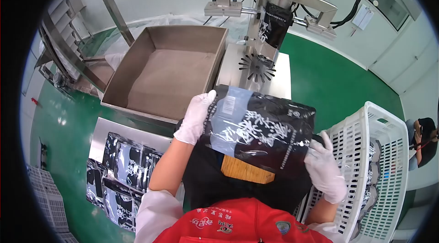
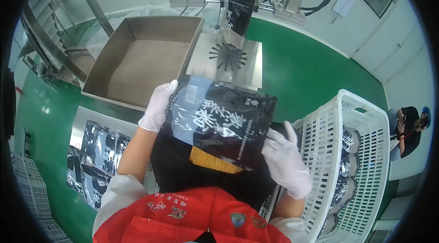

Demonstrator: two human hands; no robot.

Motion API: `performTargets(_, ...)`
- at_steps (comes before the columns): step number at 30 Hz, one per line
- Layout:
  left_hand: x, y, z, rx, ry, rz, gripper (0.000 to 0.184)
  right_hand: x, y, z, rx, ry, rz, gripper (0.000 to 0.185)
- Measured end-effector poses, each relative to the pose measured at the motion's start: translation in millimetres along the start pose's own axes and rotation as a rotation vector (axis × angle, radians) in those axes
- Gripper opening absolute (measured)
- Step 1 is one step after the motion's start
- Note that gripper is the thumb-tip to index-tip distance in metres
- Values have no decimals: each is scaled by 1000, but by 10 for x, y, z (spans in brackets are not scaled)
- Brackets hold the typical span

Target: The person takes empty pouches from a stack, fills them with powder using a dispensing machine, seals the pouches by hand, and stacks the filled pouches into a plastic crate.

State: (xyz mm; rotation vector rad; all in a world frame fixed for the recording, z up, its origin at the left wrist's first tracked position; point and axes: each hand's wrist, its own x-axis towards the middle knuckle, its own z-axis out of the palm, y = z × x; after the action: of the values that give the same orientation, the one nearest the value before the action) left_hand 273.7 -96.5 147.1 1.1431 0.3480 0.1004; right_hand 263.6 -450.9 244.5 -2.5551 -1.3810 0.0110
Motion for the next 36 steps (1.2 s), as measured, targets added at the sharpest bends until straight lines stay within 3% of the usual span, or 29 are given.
performTargets(3, 159, -95, -65, -25, -13, -107, 28, 19, 111, -8, 0, 19, -40, 40)
performTargets(5, 277, -291, -13, 19, 34, -131, 30, 207, 193, 112, 230, 50, -117, 33)
performTargets(6, 298, -365, -2, 47, 3, -132, 29, 229, 133, 255, 754, 182, 419, 18)
performTargets(7, 288, -365, 42, 22, -6, -150, 28, 191, 127, 293, 759, 181, 421, 18)
performTargets(9, 401, -603, 37, 80, 63, -202, 27, 145, 143, 347, 394, 508, -32, 23)
performTargets(10, 289, -514, 196, 27, -2, -259, 26, 107, 139, 428, 429, 544, 15, 34)
performTargets(11, 294, -607, 224, 81, -36, -294, 27, 112, 158, 445, 536, 610, -6, 35)
performTargets(13, 358, -867, 278, 228, -115, -298, 28, 76, 192, 469, 430, 768, 113, 39)
performTargets(15, 324, -847, 439, 365, -211, -448, 29, 91, 184, 505, 513, 1039, 255, 37)
performTargets(16, 351, -1004, 490, 412, -272, -274, 33, 48, 272, 614, 481, 1197, 401, 32)
performTargets(17, 463, -1057, 446, 640, -368, -302, 34, -46, 394, 727, 405, 1336, 496, 20)
performTargets(19, 735, -775, 553, 674, -163, -37, 40, 163, 356, 480, 747, 1605, 702, 22)
performTargets(20, 1121, -844, 417, 622, -24, 279, 41, 53, 488, 522, 716, 1518, 641, 28)
performTargets(21, 1398, -552, 435, 581, 104, 409, 41, 61, 561, 543, 712, 1524, 632, 28)
performTargets(22, 1817, -444, 314, 566, 199, 571, 41, 93, 623, 560, 609, 1366, 644, 30)
performTargets(23, 2252, -276, 182, 639, 207, 609, 37, 113, 694, 592, 505, 1208, 652, 33)
performTargets(25, 2991, -50, 234, 374, 142, 568, 45, 306, 807, 657, 553, 1108, 662, 41)
performTargets(27, 3953, -113, 103, 74, 128, 322, 57, 686, 860, 574, 714, 1068, 754, 40)
performTargets(29, 3743, 50, 330, -59, 142, 250, 53, 1019, 872, 334, 788, 847, 681, 28)
performTargets(31, 3637, -19, 344, -178, 152, 189, 50, 1207, 1099, 408, 698, 792, 626, 25)
performTargets(32, 3617, -179, 212, 47, 165, 256, 49, 1299, 1184, 425, 617, 739, 565, 27)
performTargets(33, 3549, -308, 135, 273, 177, 323, 52, 1418, 1067, 253, 779, 518, 813, 38)
performTargets(35, 3041, -406, 332, 286, 118, 586, 69, 1693, 1231, 287, 533, 359, 693, 51)
performTargets(36, 2777, -352, 402, 383, -21, 572, 82, 1865, 1329, 327, 461, 331, 637, 54)
